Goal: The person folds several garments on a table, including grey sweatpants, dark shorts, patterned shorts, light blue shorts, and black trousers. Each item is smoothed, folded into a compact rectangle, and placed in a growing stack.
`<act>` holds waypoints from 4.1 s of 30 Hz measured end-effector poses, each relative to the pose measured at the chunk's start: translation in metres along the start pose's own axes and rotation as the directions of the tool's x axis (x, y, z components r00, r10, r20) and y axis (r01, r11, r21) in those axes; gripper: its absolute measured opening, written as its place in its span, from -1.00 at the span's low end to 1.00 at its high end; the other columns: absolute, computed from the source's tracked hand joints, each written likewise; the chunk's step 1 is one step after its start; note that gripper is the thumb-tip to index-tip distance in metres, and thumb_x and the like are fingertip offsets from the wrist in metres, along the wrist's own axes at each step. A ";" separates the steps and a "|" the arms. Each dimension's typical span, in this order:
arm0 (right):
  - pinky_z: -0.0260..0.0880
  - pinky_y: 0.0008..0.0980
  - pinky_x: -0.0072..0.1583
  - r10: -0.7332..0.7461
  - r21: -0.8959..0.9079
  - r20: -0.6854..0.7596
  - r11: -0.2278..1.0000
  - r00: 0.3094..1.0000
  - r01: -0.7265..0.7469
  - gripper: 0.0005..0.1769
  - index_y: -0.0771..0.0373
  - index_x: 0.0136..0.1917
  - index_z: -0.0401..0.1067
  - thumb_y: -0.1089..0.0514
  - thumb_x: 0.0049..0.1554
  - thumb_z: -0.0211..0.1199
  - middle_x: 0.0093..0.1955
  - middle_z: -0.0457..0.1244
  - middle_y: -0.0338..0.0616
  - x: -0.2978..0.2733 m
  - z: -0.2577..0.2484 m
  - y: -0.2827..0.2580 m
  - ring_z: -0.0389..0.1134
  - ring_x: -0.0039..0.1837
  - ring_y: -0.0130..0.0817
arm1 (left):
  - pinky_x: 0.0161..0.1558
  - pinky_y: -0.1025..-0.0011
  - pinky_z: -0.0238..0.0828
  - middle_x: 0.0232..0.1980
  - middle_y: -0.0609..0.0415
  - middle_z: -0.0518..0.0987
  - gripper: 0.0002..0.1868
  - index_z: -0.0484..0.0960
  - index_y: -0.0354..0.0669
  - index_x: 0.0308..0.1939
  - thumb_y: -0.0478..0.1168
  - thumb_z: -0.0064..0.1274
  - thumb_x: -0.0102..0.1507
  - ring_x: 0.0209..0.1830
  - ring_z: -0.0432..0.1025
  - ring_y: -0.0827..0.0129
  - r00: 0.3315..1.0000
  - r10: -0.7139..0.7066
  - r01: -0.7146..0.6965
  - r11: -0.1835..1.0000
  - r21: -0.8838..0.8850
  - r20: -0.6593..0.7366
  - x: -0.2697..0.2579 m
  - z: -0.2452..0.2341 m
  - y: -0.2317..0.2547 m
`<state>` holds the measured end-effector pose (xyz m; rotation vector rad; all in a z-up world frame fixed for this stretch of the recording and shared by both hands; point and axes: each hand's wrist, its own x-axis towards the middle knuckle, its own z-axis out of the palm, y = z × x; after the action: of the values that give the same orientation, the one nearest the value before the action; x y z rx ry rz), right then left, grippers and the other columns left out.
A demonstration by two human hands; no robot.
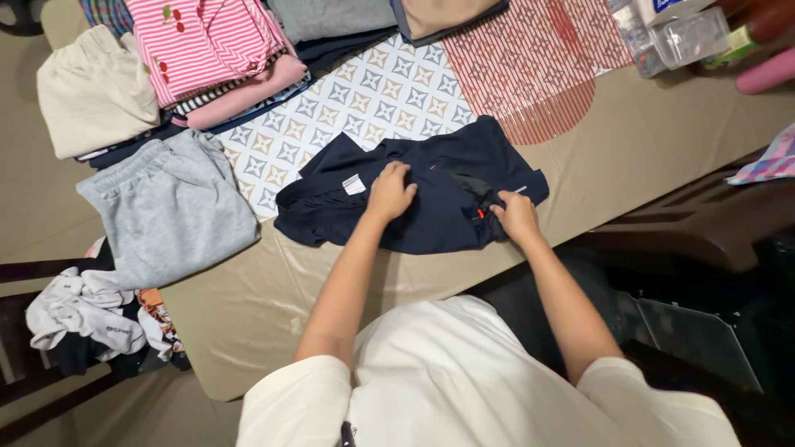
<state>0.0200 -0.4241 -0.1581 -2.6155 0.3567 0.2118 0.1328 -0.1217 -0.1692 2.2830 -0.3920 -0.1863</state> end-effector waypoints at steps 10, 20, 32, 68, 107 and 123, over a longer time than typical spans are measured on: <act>0.30 -0.45 0.30 -0.216 0.681 -0.138 0.688 0.967 0.251 -0.80 0.42 0.10 0.45 0.41 0.18 0.17 0.17 0.36 -0.11 -0.022 -0.042 -0.041 0.37 0.23 -0.39 | 0.22 -0.04 0.36 0.08 -0.10 0.64 -0.44 0.70 -0.22 -0.07 0.13 0.27 0.05 0.19 0.50 0.02 0.827 -0.490 0.499 0.866 0.042 0.275 0.056 0.008 0.043; 0.43 -0.41 0.09 -0.387 0.598 0.031 0.746 0.922 0.293 -0.82 0.36 0.02 0.46 0.34 0.11 0.25 0.35 0.29 -0.11 -0.029 -0.068 -0.105 0.40 0.21 -0.31 | 0.11 0.20 0.43 -0.01 -0.23 0.71 -0.40 0.68 -0.39 -0.07 0.13 0.17 0.11 0.04 0.57 0.03 0.819 -0.445 0.504 0.860 -0.082 0.363 0.006 0.054 -0.042; 0.34 -0.11 0.31 -0.840 0.058 0.087 0.541 0.536 0.839 -0.61 0.15 0.09 0.37 0.11 0.02 0.40 0.11 0.25 -0.03 -0.039 0.018 -0.080 0.33 0.21 -0.05 | 0.23 0.29 0.47 0.30 -0.33 0.58 -0.42 0.33 -0.24 0.49 -0.28 -0.06 0.36 0.21 0.57 0.02 0.886 0.405 -0.271 0.847 -0.457 0.225 -0.065 -0.083 0.125; 0.08 -0.26 0.37 -0.515 0.571 0.463 0.796 0.722 0.202 -0.18 0.46 0.39 0.23 0.06 -0.02 0.44 0.39 0.14 0.00 -0.039 0.032 0.095 0.08 0.40 -0.22 | 0.03 -0.12 0.34 0.19 -0.34 0.42 -0.27 0.46 -0.12 0.14 -0.02 0.42 -0.03 0.20 0.31 -0.38 0.987 -0.122 0.086 0.947 0.310 0.100 -0.132 0.008 0.030; 0.37 -0.49 0.09 -0.486 0.607 0.147 0.732 0.861 0.309 -0.42 0.34 0.25 0.45 0.33 -0.06 0.46 0.14 0.38 -0.21 0.048 -0.215 -0.060 0.33 0.06 -0.57 | -0.20 0.54 0.37 -0.25 0.19 0.57 -0.77 0.64 -0.25 -0.13 -0.15 0.01 0.31 -0.25 0.40 0.54 0.866 -0.188 0.438 0.733 -0.521 0.463 0.007 -0.223 -0.023; 0.44 -0.30 0.11 -0.334 0.426 -0.152 0.827 0.930 0.367 -0.34 0.23 0.44 0.36 0.47 0.08 0.20 0.21 0.34 0.02 0.034 0.008 -0.024 0.39 0.09 -0.18 | -0.03 0.09 0.43 -0.04 -0.19 0.54 -0.72 0.52 -0.24 -0.02 -0.25 0.13 0.23 -0.04 0.49 -0.13 0.974 0.154 -0.135 0.984 -0.119 0.168 -0.072 0.012 0.114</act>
<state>0.0586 -0.4073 -0.1620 -2.1766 -0.0602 -0.0855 0.0367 -0.1777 -0.0920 2.1296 -0.6234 -0.3297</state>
